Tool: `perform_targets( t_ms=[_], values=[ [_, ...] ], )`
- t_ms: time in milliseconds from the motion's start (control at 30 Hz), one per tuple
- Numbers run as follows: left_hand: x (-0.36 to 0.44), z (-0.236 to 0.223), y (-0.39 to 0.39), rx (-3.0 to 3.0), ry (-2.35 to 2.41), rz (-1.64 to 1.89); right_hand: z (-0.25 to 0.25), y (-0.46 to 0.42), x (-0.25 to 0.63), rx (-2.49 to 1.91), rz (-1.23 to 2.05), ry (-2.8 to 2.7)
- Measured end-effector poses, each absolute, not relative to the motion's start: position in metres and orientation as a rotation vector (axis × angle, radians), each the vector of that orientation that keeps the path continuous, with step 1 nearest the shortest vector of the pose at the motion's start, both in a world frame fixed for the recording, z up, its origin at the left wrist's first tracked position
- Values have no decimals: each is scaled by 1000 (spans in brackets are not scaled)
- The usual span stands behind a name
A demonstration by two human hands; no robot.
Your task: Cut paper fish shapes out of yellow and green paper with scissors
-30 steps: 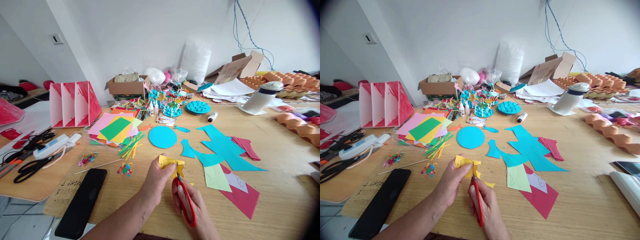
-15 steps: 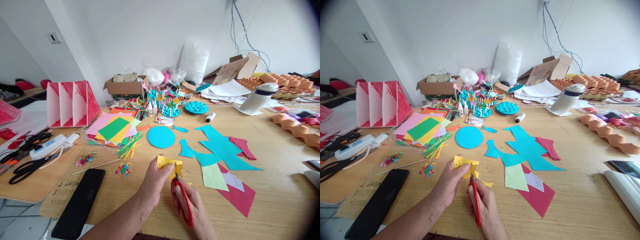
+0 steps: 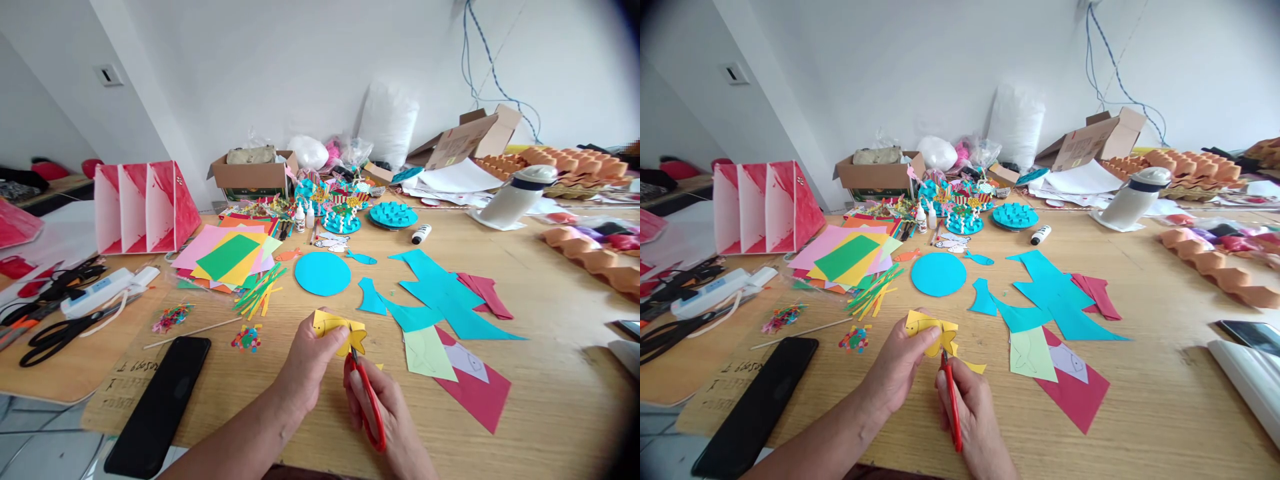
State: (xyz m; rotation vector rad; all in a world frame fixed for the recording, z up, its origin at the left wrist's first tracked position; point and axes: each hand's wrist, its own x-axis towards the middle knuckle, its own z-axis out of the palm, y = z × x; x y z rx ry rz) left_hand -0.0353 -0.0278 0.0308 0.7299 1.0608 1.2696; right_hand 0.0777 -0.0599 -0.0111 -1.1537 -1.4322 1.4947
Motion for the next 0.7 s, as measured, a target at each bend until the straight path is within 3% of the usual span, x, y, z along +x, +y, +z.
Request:
perform_targets(
  t_ms=[700],
  values=[
    [-37, 30, -27, 774, 1061, 1258, -11, -61, 79, -1191, 1470, -1459]
  ],
)
